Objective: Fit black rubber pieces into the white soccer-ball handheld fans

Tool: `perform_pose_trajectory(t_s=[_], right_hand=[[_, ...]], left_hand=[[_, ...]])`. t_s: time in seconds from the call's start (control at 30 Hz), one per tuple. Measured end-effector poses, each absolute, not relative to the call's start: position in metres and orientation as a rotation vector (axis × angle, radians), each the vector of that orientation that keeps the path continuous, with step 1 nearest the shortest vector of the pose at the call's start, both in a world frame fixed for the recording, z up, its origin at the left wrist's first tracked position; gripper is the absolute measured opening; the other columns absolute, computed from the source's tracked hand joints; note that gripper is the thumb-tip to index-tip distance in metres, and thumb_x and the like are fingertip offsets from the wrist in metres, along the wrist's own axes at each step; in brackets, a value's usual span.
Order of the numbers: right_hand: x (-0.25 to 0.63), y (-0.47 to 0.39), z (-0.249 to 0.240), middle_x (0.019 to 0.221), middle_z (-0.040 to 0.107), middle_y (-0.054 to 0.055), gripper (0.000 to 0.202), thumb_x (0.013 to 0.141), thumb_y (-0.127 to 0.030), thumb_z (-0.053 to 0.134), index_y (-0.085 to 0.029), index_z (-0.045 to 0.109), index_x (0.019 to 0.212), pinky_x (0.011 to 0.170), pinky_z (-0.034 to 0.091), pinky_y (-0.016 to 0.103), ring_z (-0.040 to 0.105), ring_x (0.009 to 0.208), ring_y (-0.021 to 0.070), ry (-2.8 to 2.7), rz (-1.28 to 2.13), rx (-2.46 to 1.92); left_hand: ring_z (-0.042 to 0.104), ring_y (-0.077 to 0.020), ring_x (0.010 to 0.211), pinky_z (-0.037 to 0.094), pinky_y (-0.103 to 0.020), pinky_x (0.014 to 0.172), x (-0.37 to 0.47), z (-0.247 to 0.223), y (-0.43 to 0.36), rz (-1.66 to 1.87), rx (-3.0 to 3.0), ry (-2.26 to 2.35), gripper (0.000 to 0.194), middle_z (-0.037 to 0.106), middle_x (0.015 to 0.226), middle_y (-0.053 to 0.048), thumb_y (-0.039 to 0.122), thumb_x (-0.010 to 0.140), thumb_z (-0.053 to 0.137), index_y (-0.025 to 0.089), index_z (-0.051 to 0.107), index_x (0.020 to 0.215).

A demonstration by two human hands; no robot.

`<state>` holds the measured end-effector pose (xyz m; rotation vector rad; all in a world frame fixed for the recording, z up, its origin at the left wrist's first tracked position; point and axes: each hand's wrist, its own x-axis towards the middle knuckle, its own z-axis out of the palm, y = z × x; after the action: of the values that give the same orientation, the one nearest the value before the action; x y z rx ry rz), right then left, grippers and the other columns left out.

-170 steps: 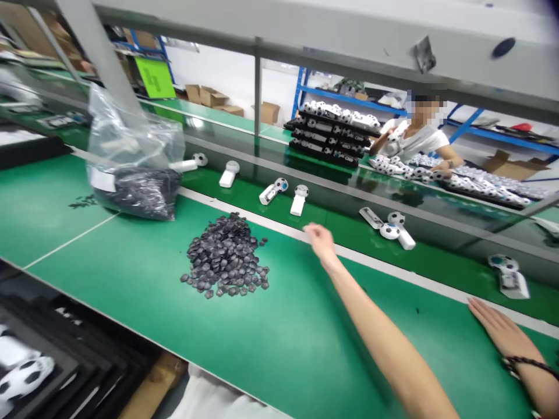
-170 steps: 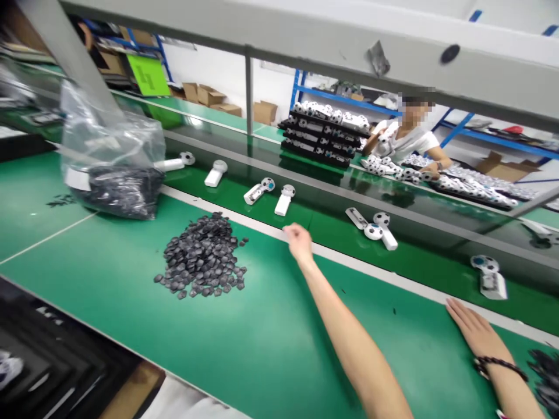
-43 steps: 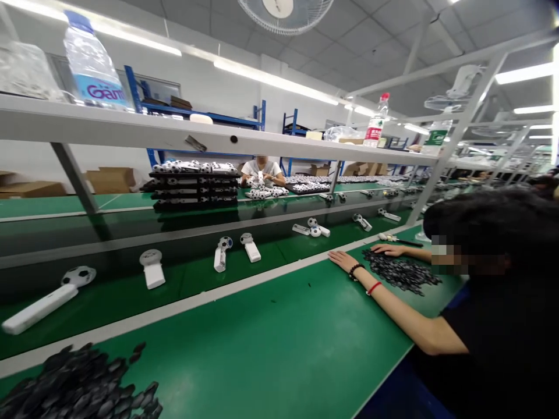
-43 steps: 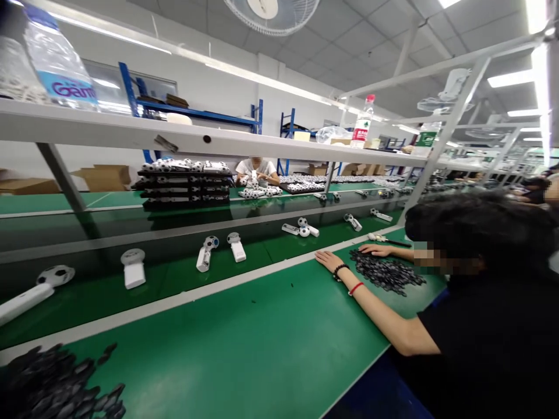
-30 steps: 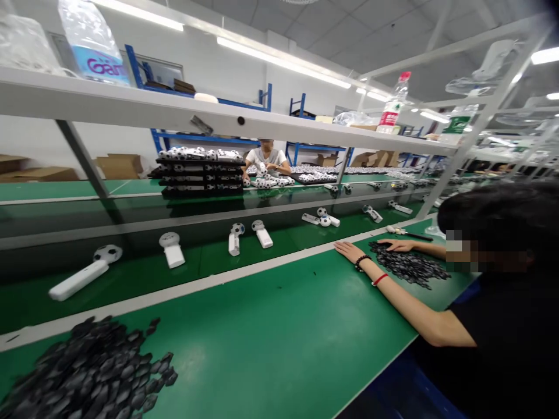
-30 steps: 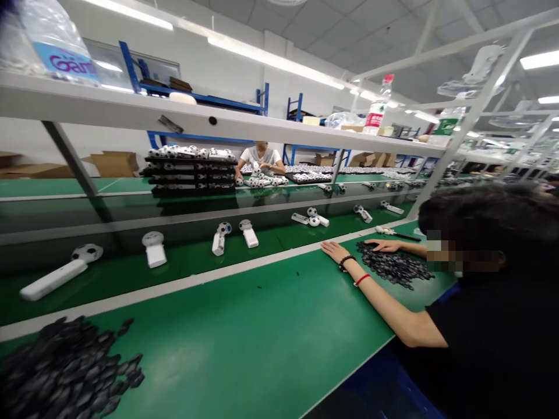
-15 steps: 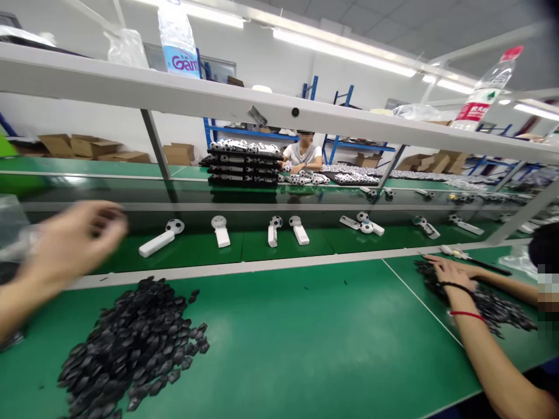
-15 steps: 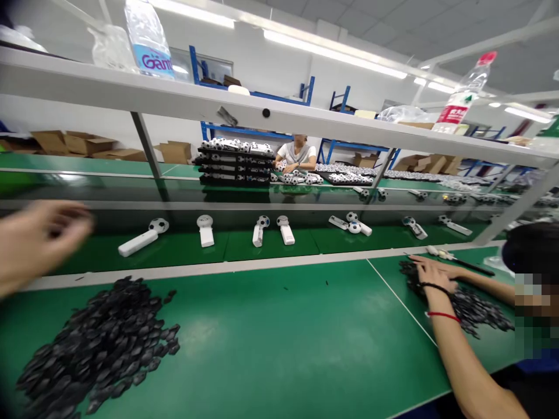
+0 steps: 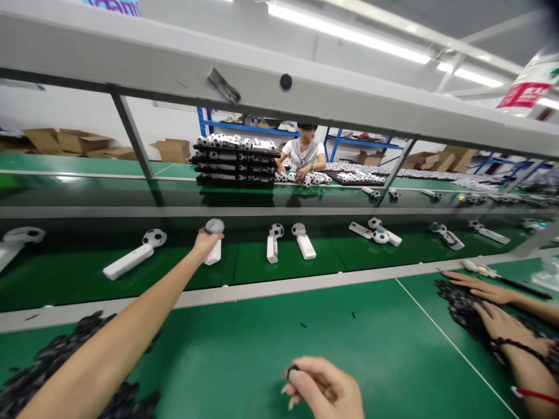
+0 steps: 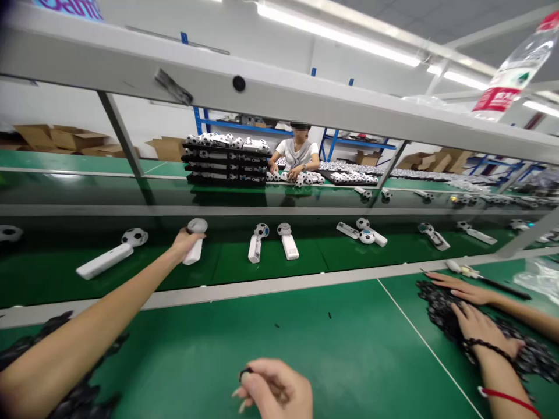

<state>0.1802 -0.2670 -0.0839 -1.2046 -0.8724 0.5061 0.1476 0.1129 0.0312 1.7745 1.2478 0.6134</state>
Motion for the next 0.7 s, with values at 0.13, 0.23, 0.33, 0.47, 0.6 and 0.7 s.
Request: perform_pose_trajectory(t_s=[0.13,0.23,0.33,0.47,0.6,0.7], right_hand=[[0.174,-0.206,-0.056,0.063,0.077,0.006,0.036,0.094,-0.057,0.080,-0.021,0.082,0.092,0.040,0.062,0.037,0.074,0.049,0.0265,-0.950,0.426,-1.158],[0.179,-0.184,-0.046,0.067,0.078,0.005,0.027,0.099,-0.046,0.077,-0.020,0.077,0.090,0.046,0.063,0.034,0.076,0.054,0.0239,-0.986,0.398,-1.176],[0.180,-0.182,-0.046,0.079,0.082,0.005,0.017,0.099,-0.037,0.079,-0.023,0.078,0.089,0.060,0.065,0.035,0.079,0.068,0.0235,-1.072,0.308,-1.148],[0.188,-0.190,-0.034,0.086,0.083,0.000,0.010,0.094,-0.016,0.081,-0.026,0.080,0.093,0.072,0.062,0.028,0.078,0.077,0.0163,-1.515,-0.146,-1.023],[0.200,-0.192,-0.013,0.081,0.079,0.002,0.012,0.099,-0.007,0.071,-0.018,0.075,0.097,0.069,0.059,0.026,0.073,0.073,0.0143,-1.753,-0.633,-0.977],[0.201,-0.193,-0.006,0.078,0.079,0.001,0.012,0.101,-0.008,0.070,-0.019,0.073,0.096,0.066,0.058,0.025,0.071,0.070,0.0131,-1.740,-0.636,-1.007]], left_hand=[[0.064,-0.0147,0.076,0.058,-0.028,0.070,0.093,0.023,0.060,0.709,1.420,0.947,0.037,0.063,0.094,-0.003,0.038,0.091,0.076,0.016,0.061,0.116],[0.052,-0.0101,0.060,0.050,-0.024,0.054,0.056,0.014,-0.004,0.712,1.253,0.811,0.055,0.055,0.079,0.002,0.060,0.072,0.086,0.018,0.060,0.098],[0.042,-0.0069,0.046,0.037,-0.022,0.042,0.039,0.002,-0.053,0.681,1.062,0.729,0.061,0.055,0.070,0.003,0.067,0.069,0.088,0.018,0.059,0.089],[0.049,-0.0111,0.048,0.041,-0.024,0.045,0.034,-0.015,-0.073,0.822,1.170,0.688,0.056,0.057,0.063,0.001,0.068,0.080,0.081,0.018,0.060,0.089],[0.060,-0.0149,0.058,0.049,-0.026,0.051,0.030,-0.023,-0.072,0.878,1.282,0.569,0.046,0.069,0.083,-0.004,0.058,0.087,0.080,0.019,0.063,0.107],[0.065,-0.0171,0.064,0.053,-0.029,0.056,0.024,-0.025,-0.069,0.909,1.367,0.525,0.045,0.073,0.099,-0.006,0.054,0.088,0.080,0.023,0.064,0.117]])
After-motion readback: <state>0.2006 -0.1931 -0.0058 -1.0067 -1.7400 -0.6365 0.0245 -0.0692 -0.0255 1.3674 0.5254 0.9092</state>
